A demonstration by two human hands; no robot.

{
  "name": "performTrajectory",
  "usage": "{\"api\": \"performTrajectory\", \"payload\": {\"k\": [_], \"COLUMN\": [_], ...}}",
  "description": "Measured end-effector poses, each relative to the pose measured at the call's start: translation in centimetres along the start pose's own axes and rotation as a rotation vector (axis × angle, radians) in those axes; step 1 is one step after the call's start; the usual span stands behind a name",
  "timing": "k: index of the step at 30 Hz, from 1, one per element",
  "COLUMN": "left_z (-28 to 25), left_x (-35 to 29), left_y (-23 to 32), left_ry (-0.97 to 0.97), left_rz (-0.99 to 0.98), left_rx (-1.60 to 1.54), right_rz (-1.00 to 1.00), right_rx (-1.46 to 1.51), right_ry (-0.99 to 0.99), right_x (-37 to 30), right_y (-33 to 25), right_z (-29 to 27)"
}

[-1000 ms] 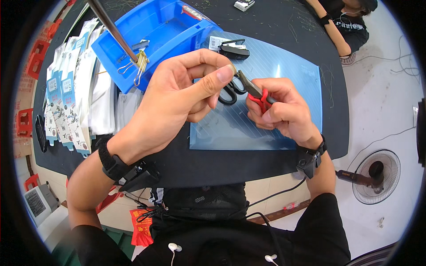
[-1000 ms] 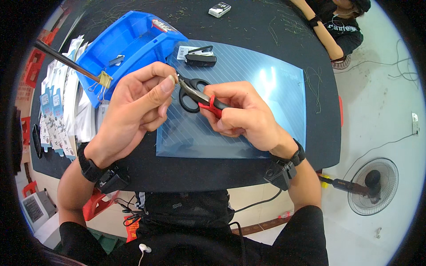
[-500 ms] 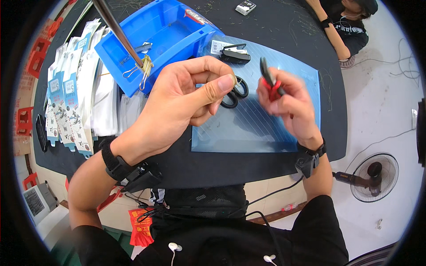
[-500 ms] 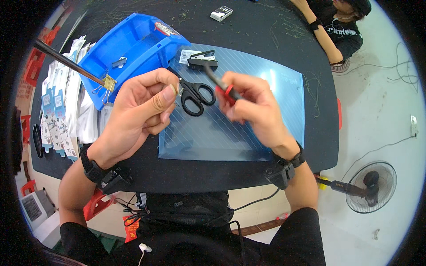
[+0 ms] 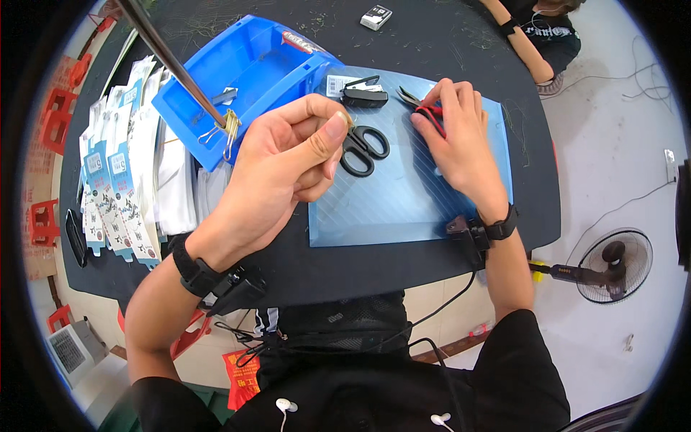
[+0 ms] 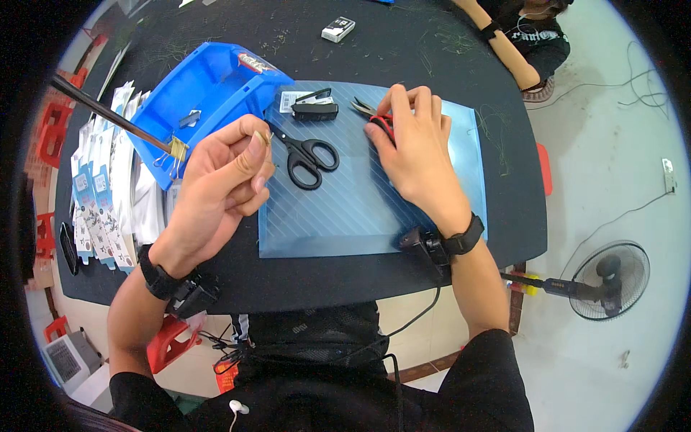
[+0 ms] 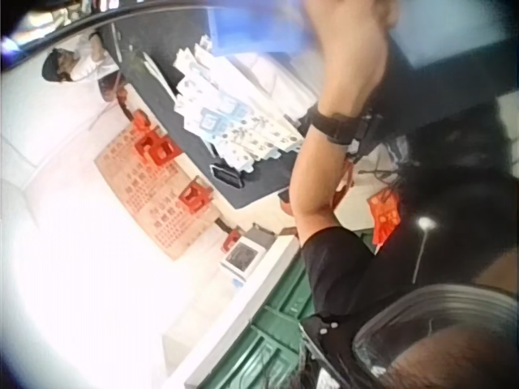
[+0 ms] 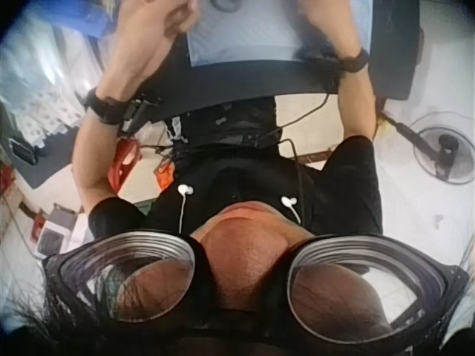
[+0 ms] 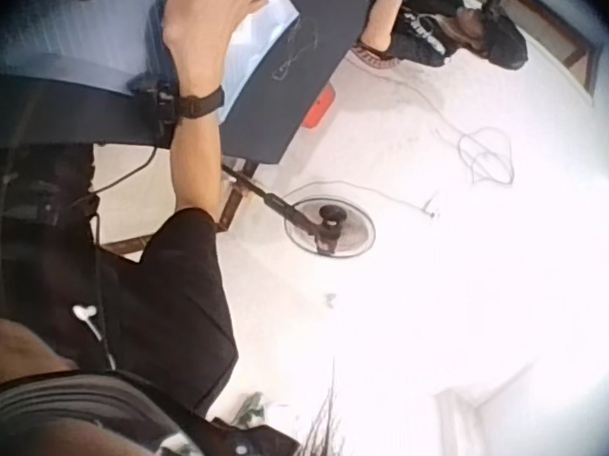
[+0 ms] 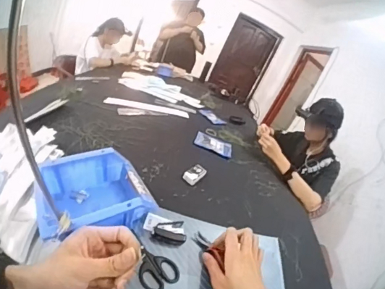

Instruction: The person threads a piece of line through a hook's eye and wraps it around the shank before pulling it tight. Then, they use a pair of pliers to trim the excess line from the knot.

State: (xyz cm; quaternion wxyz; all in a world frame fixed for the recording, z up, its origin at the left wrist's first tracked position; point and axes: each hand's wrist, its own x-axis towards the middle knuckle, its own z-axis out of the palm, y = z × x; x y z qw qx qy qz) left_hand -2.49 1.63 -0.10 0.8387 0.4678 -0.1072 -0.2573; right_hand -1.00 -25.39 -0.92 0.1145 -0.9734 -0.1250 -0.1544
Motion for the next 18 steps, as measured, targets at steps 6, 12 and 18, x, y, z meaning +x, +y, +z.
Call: {"api": "performTrajectory", "payload": {"k": [6,12,18], "left_z": [-0.1,-0.1,-0.8], "left_x": [0.0,0.1,0.3], "left_y": [0.1,0.1,-0.1], "left_ry": [-0.021,-0.047,-0.166], "left_rz": [0.006,0.006,-0.001], "left_rx": [0.003,-0.023,-0.084], "right_rz": [-0.157,-0.233,-0.083], "right_rx": [0.3,0.163,0.064], "right_ry": [-0.035,-0.064,-0.169], "right_x": [-0.3,-1.3,-0.9], "right_y": [-3.4,-7.4,-8.1], "right_z": [-2.4,-1.0,-1.8]}}
